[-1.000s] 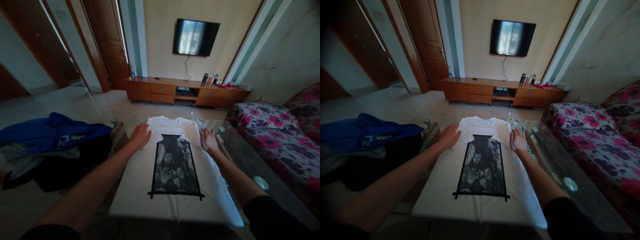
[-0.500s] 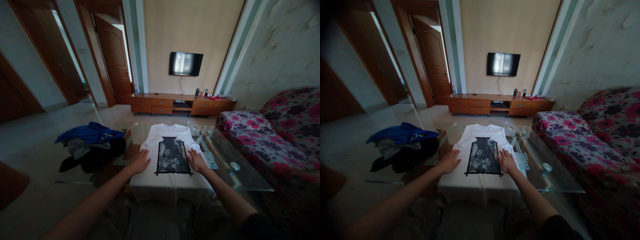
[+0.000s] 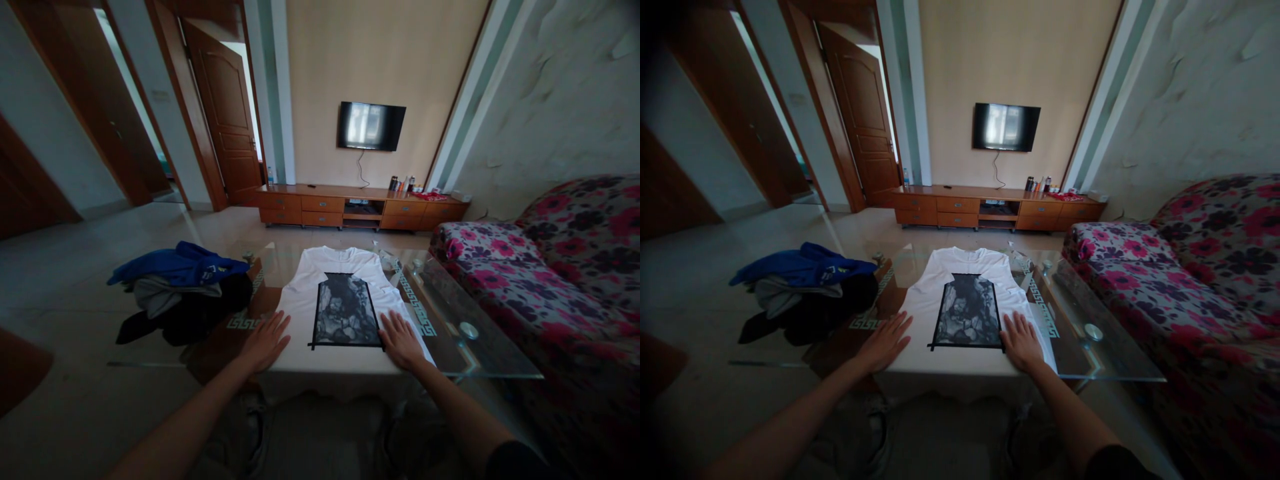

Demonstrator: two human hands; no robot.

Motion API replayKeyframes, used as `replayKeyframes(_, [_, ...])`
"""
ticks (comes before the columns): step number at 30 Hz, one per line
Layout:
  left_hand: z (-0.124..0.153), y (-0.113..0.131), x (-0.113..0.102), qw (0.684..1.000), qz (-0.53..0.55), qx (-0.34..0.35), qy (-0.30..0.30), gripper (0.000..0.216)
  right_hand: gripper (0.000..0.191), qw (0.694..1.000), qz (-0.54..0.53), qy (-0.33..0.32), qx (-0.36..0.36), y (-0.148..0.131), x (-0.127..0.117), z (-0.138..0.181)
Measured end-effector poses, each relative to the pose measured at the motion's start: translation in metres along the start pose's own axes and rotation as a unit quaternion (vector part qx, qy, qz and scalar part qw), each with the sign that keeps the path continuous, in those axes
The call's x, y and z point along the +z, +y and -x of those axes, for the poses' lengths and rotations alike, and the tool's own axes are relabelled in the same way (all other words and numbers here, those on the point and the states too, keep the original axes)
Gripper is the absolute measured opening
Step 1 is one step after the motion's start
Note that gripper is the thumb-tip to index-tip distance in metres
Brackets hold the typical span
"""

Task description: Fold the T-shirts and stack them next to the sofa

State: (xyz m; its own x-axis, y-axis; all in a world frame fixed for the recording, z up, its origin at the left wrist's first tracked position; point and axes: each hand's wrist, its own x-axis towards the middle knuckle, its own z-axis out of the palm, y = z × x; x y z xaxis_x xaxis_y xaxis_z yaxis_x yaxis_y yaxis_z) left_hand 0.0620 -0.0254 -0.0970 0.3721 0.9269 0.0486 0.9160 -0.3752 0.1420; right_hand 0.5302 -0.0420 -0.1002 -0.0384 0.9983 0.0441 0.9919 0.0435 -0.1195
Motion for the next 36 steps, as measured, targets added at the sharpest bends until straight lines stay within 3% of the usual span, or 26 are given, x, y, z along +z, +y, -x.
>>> replayKeyframes(4, [0.001,0.002,0.002,1.0,0.001,-0.007,0.015,0.064,0.071,0.999,0.003,0.023,0.038,0.007,0.002,0.0])
replayKeyframes(12, [0.001,0.001,-0.003,1.0,-0.008,-0.008,-0.012,0.068,0.077,0.999,0.015,-0.011,0.032,0.038,0.001,0.002])
replayKeyframes(19, [0.001,0.005,-0.009,1.0,-0.023,-0.017,-0.012,0.067,0.082,0.997,0.011,-0.007,0.076,0.048,0.001,0.007])
replayKeyframes(22, [0.004,0.011,-0.019,0.999,-0.018,-0.043,-0.011,0.067,0.079,0.994,0.016,0.008,0.111,0.045,-0.012,0.012])
replayKeyframes(25, [0.009,0.016,-0.037,0.999,0.017,-0.05,0.007,0.058,0.069,0.994,-0.018,0.013,0.105,0.048,-0.041,0.015])
replayKeyframes(28, [0.017,0.012,-0.055,0.989,0.124,-0.058,-0.052,0.047,0.053,0.979,-0.146,-0.096,0.101,0.059,-0.07,0.022])
replayKeyframes(30, [0.027,0.004,-0.063,0.96,0.225,-0.075,-0.148,0.052,0.055,0.935,-0.244,-0.234,0.101,0.068,-0.081,0.033])
replayKeyframes(34, [0.054,-0.015,-0.06,0.835,0.353,-0.074,-0.415,0.048,0.043,0.787,-0.325,-0.52,0.065,0.078,-0.075,0.063])
replayKeyframes(35, [0.06,-0.019,-0.055,0.805,0.352,-0.075,-0.472,0.046,0.038,0.77,-0.305,-0.555,0.077,0.079,-0.07,0.069])
replayKeyframes(36, [0.065,-0.024,-0.049,0.785,0.339,-0.08,-0.513,0.045,0.033,0.772,-0.275,-0.565,0.096,0.079,-0.064,0.073])
